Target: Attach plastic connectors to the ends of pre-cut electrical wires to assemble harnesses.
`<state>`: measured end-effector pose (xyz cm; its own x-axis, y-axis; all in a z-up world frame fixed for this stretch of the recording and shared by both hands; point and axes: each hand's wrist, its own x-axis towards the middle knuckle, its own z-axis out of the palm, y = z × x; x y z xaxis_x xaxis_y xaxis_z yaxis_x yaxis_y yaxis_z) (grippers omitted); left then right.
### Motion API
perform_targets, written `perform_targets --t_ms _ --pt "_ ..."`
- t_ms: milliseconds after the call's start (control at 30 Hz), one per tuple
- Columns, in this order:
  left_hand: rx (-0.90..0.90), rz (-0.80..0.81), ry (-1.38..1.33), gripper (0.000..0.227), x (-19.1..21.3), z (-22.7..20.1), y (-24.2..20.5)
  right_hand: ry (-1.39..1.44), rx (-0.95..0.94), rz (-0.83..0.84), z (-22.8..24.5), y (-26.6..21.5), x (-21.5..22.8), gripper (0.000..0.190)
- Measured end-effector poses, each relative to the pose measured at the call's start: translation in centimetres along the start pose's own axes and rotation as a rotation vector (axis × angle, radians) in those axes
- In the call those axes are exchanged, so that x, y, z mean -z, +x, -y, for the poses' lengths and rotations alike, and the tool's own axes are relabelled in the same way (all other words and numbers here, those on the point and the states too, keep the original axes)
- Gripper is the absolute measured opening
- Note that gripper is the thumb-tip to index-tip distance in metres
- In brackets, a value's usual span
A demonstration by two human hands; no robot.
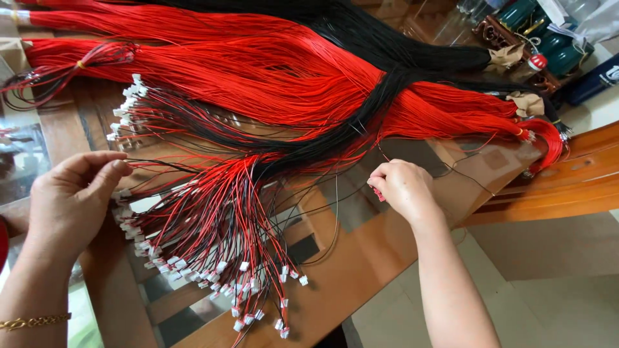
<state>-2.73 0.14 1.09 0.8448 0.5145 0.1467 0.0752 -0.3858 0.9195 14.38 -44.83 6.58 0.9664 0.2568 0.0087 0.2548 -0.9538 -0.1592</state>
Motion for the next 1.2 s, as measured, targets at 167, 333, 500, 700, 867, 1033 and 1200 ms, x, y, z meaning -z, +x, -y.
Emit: perform_targets --t_ms 167,333,500,700,867,1033,1200 --pt "0.019 0.001 0.017 0.015 0.1 -0.4 0.0 -0.020 0.030 0.039 1.8 0.4 0.4 0.023" --pt "0.036 0.011 0.011 0.015 0.2 0.3 0.2 0.102 -0.065 0.027 1.2 -0.2 1.8 0.021" --pt "0.049 0.004 0.053 0.015 0.2 -0.4 0.1 0.118 -0.065 0.116 2.2 -0.4 1.3 0.018" --pt "0.047 0.010 0.091 0.016 0.2 -1.1 -0.1 -0.002 -0.151 0.011 -0.2 0.6 0.9 0.022" --pt "0.054 0.001 0.096 0.016 0.1 -0.8 0.0 0.005 -0.107 0.057 -0.3 0.5 0.5 0.015" --pt "0.073 -0.006 0.111 0.015 0.1 -1.1 -0.1 -0.024 -0.005 0.008 -0.7 0.8 -0.4 0.017" --pt "0.047 -0.006 0.150 0.016 0.3 -0.7 0.3 0.851 -0.194 -0.013 1.4 0.8 0.2 0.004"
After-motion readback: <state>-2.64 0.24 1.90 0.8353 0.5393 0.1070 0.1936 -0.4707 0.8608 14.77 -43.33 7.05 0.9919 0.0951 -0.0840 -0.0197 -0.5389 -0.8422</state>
